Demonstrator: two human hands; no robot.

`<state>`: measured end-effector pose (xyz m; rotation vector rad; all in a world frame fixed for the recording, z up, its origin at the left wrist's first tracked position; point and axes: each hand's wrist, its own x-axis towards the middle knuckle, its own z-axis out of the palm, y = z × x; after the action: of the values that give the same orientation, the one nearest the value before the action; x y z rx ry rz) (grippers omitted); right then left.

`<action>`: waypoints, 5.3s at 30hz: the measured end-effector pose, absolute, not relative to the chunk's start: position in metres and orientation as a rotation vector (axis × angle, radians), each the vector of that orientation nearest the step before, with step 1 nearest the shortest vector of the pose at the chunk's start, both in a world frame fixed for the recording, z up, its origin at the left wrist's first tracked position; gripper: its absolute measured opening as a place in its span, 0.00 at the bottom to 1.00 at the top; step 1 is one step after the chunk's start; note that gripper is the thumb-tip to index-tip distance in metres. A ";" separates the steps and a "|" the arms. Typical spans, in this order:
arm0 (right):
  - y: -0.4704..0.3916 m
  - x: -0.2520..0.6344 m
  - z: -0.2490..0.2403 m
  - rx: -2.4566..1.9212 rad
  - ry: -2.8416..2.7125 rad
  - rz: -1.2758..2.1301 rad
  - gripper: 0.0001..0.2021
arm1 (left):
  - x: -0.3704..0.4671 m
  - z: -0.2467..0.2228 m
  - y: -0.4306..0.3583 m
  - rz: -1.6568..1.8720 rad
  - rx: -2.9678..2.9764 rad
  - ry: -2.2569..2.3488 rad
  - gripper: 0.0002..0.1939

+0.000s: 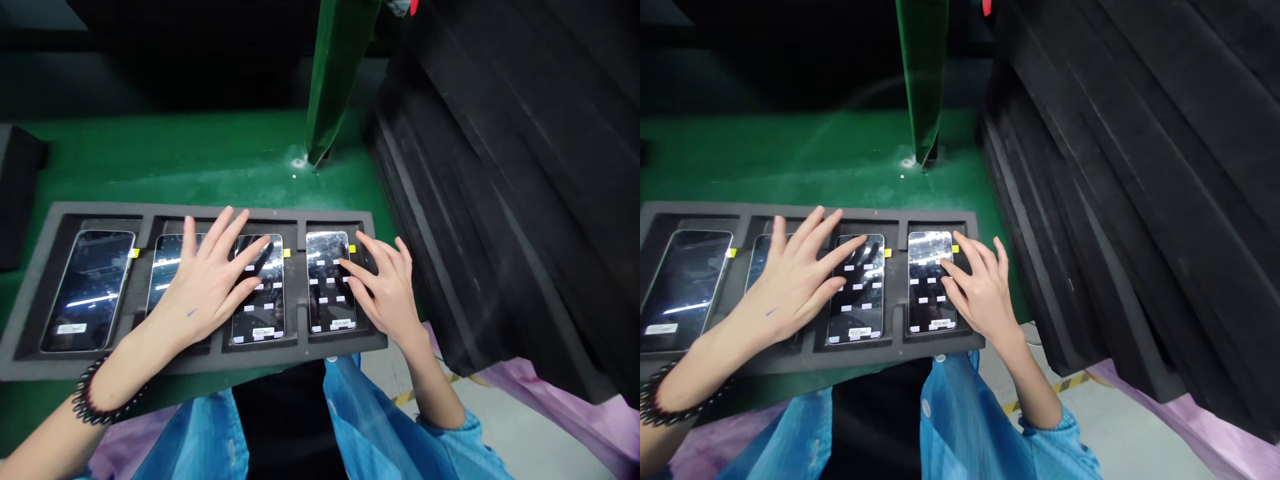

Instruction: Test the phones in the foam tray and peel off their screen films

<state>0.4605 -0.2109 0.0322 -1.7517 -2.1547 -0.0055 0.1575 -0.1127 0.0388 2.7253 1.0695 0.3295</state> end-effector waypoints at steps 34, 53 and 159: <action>-0.228 0.447 0.036 -1.591 -2.292 0.139 0.14 | 0.114 0.028 -0.175 0.405 2.640 1.226 0.30; -0.249 0.457 0.036 -1.676 -2.178 0.066 0.14 | 0.142 0.024 -0.176 0.298 2.643 1.104 0.29; -0.167 0.447 0.030 -1.658 -2.242 0.126 0.19 | 0.133 0.020 -0.157 0.601 2.640 1.215 0.29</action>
<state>0.4470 -0.1675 0.0301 -1.6580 -2.2420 0.1262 0.1325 -0.1569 0.0204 2.6401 1.2150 0.6012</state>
